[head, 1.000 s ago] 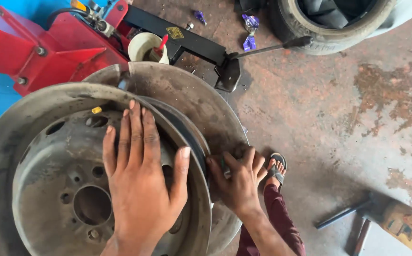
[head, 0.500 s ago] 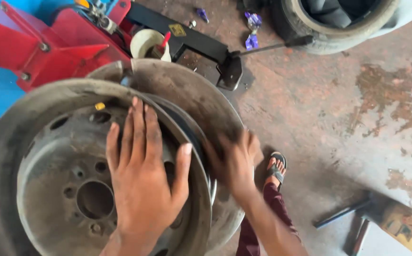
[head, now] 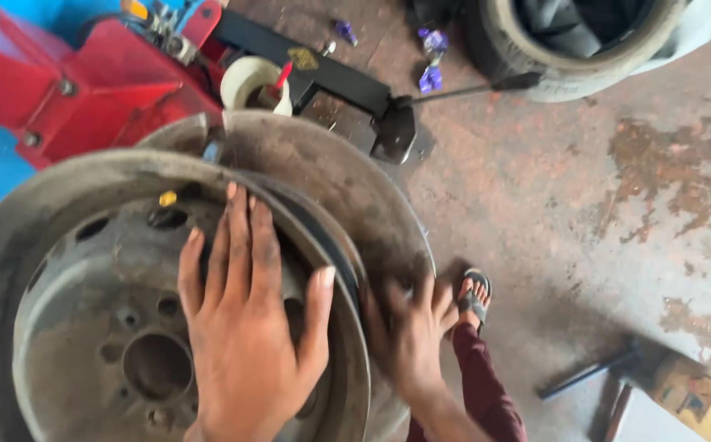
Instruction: Using a tire changer machine to mount or demount a tire on a rim.
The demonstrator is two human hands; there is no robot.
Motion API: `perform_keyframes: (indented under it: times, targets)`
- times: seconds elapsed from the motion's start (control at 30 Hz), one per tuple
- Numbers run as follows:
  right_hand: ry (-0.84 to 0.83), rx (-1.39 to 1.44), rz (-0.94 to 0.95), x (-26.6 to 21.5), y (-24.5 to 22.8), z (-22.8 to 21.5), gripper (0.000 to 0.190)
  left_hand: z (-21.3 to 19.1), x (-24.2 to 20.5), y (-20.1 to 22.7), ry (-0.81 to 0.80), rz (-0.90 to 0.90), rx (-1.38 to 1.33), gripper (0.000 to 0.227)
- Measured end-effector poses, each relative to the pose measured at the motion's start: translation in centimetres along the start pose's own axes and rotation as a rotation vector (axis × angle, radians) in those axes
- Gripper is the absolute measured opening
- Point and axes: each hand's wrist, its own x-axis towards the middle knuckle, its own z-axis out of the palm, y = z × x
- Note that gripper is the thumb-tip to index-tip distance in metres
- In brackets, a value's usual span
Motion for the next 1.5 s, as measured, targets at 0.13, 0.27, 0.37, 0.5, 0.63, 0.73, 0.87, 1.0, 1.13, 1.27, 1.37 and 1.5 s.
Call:
perform_keyframes:
  times: [0.13, 0.27, 0.37, 0.5, 0.63, 0.73, 0.87, 1.0, 1.13, 1.27, 1.37, 1.5]
  targets:
    - [-0.079, 0.106, 0.065, 2.3, -0.1, 0.1, 0.028, 0.1, -0.5, 0.4, -0.021, -0.028, -0.025, 0.072]
    - [0.006, -0.016, 0.064, -4.7, 1.0, 0.5, 0.029, 0.1, -0.5, -0.2, 0.008, 0.011, -0.006, 0.073]
    - [-0.039, -0.006, 0.092, 2.3, -0.6, 0.7, 0.033, 0.0, -0.6, 0.1, -0.006, -0.006, -0.017, 0.070]
    - [-0.064, 0.099, 0.107, 0.4, -1.4, -0.6, 0.026, 0.0, -0.2, 0.0, 0.019, -0.006, 0.013, 0.071]
    - [-0.016, 0.013, 0.064, 0.7, -0.3, 1.1, 0.029, 0.0, -0.6, 0.0, -0.019, -0.014, 0.034, 0.071]
    - [-0.053, 0.096, -0.069, 6.9, -0.6, 1.1, 0.026, 0.4, -0.3, 0.2, -0.012, -0.010, 0.020, 0.072]
    - [-0.067, -0.036, -0.113, 1.3, 1.6, 0.4, 0.027, 0.0, -0.3, 0.3, -0.003, -0.029, -0.001, 0.071]
    - [-0.158, -0.013, -0.144, 6.4, 0.3, 0.6, 0.025, 0.3, 0.2, 0.1, -0.014, -0.041, 0.003, 0.073]
    - [-0.205, 0.165, -0.348, 11.2, -1.7, 1.1, 0.024, -0.2, -0.1, 0.3, -0.030, -0.088, -0.010, 0.074]
    - [-0.212, 0.016, -0.458, 8.7, 0.7, -0.7, 0.033, 0.3, 0.4, -0.3, 0.007, -0.080, -0.047, 0.076]
    - [-0.325, 0.161, -0.403, 14.3, -3.0, 1.1, 0.029, 0.7, 0.4, -0.7, -0.041, -0.094, 0.001, 0.076]
    - [-0.471, 0.177, -0.453, 16.3, -3.4, 2.1, 0.028, 0.3, 0.6, -0.7, -0.030, -0.118, -0.014, 0.074]
